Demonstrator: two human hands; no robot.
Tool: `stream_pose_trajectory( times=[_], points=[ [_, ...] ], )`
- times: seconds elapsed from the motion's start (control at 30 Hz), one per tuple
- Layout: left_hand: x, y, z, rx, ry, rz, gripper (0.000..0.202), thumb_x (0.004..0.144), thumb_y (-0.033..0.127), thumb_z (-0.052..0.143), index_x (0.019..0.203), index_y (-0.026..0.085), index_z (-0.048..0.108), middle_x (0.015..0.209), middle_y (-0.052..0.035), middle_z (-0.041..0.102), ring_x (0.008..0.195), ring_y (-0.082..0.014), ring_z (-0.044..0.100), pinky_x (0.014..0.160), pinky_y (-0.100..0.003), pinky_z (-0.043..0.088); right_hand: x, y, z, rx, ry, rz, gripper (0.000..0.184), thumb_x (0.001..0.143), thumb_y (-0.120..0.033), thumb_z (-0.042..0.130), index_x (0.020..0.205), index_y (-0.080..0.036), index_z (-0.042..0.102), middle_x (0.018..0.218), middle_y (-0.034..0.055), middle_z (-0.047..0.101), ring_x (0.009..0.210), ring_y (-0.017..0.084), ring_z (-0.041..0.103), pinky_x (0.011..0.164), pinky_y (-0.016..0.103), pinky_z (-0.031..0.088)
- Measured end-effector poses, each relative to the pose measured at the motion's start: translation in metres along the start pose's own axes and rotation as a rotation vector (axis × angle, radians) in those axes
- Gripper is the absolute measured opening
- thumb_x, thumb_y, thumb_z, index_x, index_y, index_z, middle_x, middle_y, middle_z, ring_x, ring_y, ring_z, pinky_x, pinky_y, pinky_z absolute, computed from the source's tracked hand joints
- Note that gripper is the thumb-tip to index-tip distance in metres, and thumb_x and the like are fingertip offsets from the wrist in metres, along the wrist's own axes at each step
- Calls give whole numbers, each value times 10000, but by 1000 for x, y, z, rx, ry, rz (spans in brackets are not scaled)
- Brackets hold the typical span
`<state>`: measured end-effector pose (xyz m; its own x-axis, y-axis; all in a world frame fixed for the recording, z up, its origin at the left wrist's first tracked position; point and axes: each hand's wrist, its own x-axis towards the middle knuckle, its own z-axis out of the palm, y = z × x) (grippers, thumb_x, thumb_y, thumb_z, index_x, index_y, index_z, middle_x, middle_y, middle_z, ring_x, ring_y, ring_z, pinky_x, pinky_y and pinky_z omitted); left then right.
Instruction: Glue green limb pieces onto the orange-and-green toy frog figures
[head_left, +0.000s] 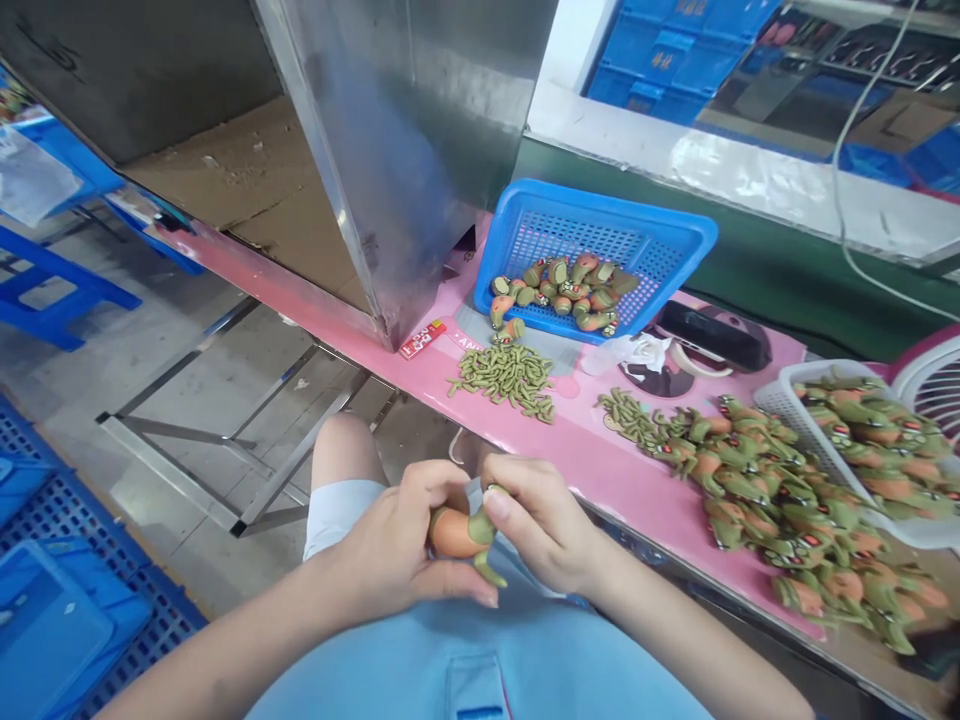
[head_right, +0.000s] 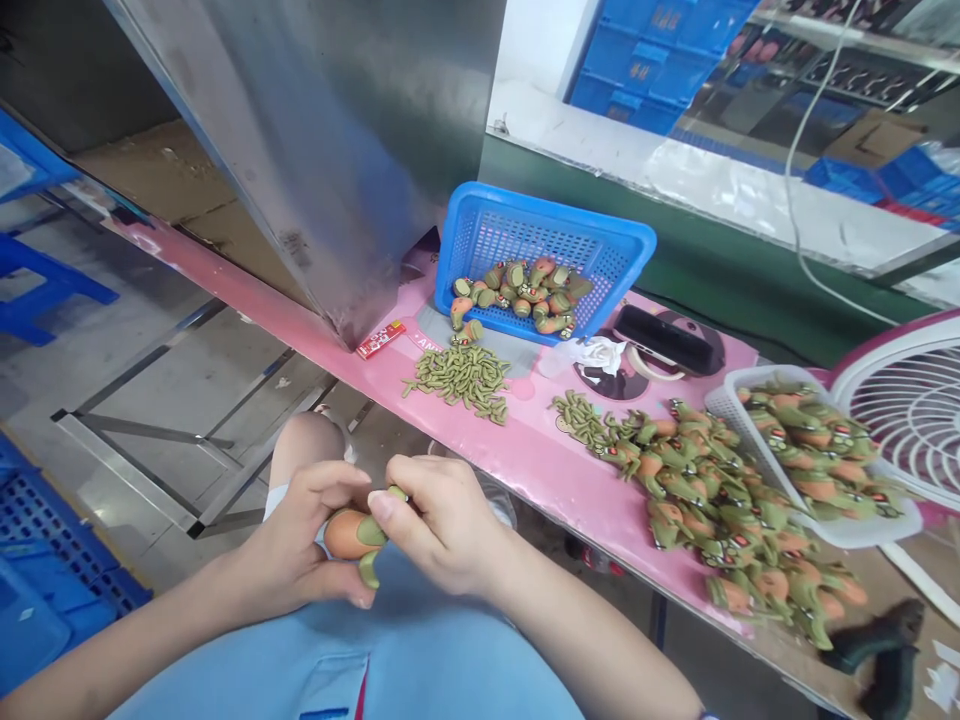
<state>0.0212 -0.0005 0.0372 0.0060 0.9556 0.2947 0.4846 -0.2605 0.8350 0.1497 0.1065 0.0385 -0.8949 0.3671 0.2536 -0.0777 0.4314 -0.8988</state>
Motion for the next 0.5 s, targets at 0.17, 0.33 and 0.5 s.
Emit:
stream_pose_trajectory(
  times=[0.17,0.33,0.5],
  points=[
    [4,2,-2,114,-123,-57,522,763,672,328,761,166,457,546,42,492,434,-97,448,426,-204,341,2,-6,3,-29,36,-17,333,897,-308,312,595,-177,266,515,-50,264,455,84,258,471,217,205],
    [3,1,-3,151,-136,-44,538,765,680,312,655,170,445,514,34,465,442,-98,430,435,-211,311,3,-10,4,-52,24,21,316,889,-282,313,594,-179,263,512,-47,272,455,88,261,473,221,201],
    [3,0,-2,136,-132,-24,494,798,635,336,622,180,415,517,31,449,457,-105,425,454,-223,303,2,-10,3,-62,26,22,315,890,-269,312,592,-179,259,511,-45,270,458,91,264,476,227,199]
  ],
)
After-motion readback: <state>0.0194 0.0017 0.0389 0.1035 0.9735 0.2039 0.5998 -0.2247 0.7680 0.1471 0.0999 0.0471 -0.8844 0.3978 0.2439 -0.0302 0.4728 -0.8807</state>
